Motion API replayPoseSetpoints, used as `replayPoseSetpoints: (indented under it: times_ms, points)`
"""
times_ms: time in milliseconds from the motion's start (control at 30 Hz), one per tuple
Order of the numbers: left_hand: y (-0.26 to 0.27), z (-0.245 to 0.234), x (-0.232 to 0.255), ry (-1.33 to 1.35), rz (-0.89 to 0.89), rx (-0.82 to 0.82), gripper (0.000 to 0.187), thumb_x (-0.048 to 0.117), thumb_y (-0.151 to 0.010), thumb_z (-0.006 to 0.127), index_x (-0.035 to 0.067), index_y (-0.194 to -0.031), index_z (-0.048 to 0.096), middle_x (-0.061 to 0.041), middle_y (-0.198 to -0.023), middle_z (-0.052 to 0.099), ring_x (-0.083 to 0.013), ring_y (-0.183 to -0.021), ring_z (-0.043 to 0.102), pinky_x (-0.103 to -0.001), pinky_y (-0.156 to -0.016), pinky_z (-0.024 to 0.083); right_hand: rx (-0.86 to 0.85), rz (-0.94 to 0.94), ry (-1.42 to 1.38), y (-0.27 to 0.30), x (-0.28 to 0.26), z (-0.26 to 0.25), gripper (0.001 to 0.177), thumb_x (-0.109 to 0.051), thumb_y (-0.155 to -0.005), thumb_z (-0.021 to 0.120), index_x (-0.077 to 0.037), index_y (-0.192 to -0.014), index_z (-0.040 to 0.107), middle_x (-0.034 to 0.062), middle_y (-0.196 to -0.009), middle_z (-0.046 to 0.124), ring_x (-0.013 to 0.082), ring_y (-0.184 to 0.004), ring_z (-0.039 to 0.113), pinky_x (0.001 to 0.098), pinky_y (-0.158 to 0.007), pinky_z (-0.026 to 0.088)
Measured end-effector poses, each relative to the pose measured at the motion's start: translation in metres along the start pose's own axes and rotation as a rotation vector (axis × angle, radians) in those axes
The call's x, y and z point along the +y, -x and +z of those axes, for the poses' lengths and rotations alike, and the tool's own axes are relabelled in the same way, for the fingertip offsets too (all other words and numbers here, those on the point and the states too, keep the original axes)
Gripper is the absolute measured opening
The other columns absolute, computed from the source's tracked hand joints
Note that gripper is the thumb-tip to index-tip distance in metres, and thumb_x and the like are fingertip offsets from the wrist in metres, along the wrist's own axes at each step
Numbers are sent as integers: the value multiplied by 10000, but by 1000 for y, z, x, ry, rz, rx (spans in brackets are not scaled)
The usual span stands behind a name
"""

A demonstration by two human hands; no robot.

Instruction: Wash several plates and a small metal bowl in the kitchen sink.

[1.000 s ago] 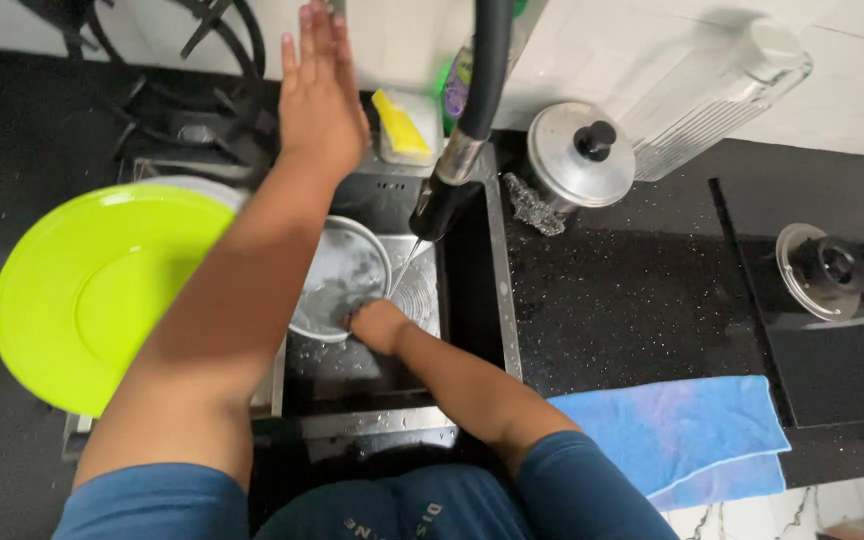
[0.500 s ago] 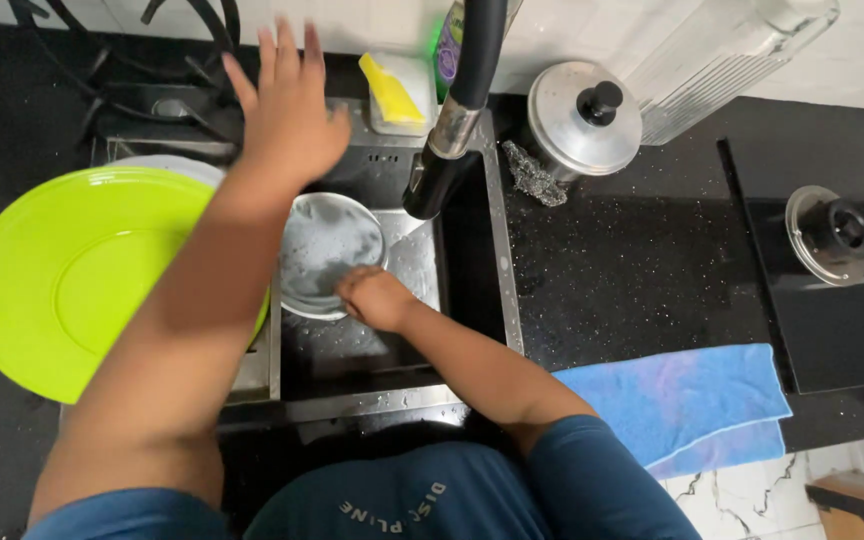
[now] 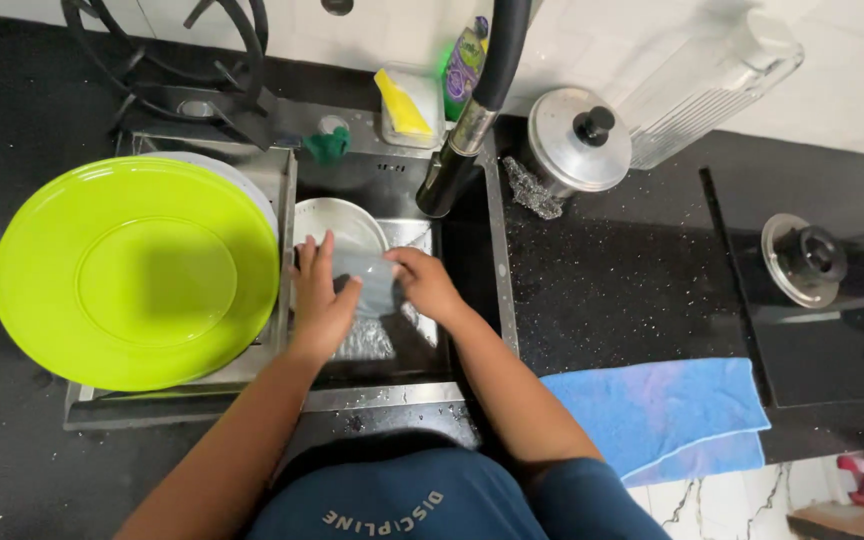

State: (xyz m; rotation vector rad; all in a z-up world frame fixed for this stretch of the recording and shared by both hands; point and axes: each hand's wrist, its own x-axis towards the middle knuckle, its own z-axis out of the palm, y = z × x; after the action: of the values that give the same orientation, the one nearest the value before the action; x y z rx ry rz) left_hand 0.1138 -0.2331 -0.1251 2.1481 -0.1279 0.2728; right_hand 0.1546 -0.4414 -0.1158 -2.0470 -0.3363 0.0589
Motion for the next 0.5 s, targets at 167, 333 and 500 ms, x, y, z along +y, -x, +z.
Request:
replayPoseSetpoints:
  times_ms: [167, 333, 500]
  points:
    - [8, 12, 30, 299, -90, -39, 792, 312, -977, 625, 137, -1646, 238, -260, -1711, 134, -438, -1581, 143, -555, -1260, 154, 85, 377, -585, 27, 4, -35, 251, -81, -1047, 493, -21, -1230, 653, 65, -1097, 723, 160, -1026, 657, 304, -953, 507]
    - [-14, 6, 59, 901, -656, -303, 898, 421, -875, 647, 273, -1628, 181, -100, -1716, 150, -312, -1562, 170, -598, -1193, 188, 211, 425, -587, 62, -3, -29, 241, -86, -1064, 474, -15, -1233, 631, 50, -1067, 707, 126, -982, 639, 299, -921, 491]
    - [-26, -8, 53, 993, -1090, -348, 1012, 495, -835, 656, 431, -1593, -12, -75, -1672, 163, -433, -1488, 296, -791, -1005, 389, 107, -124, 240, 80, -61, -18, 212, 1, -952, 617, -8, -1154, 685, 135, -1027, 710, 302, -980, 680, 391, -946, 498]
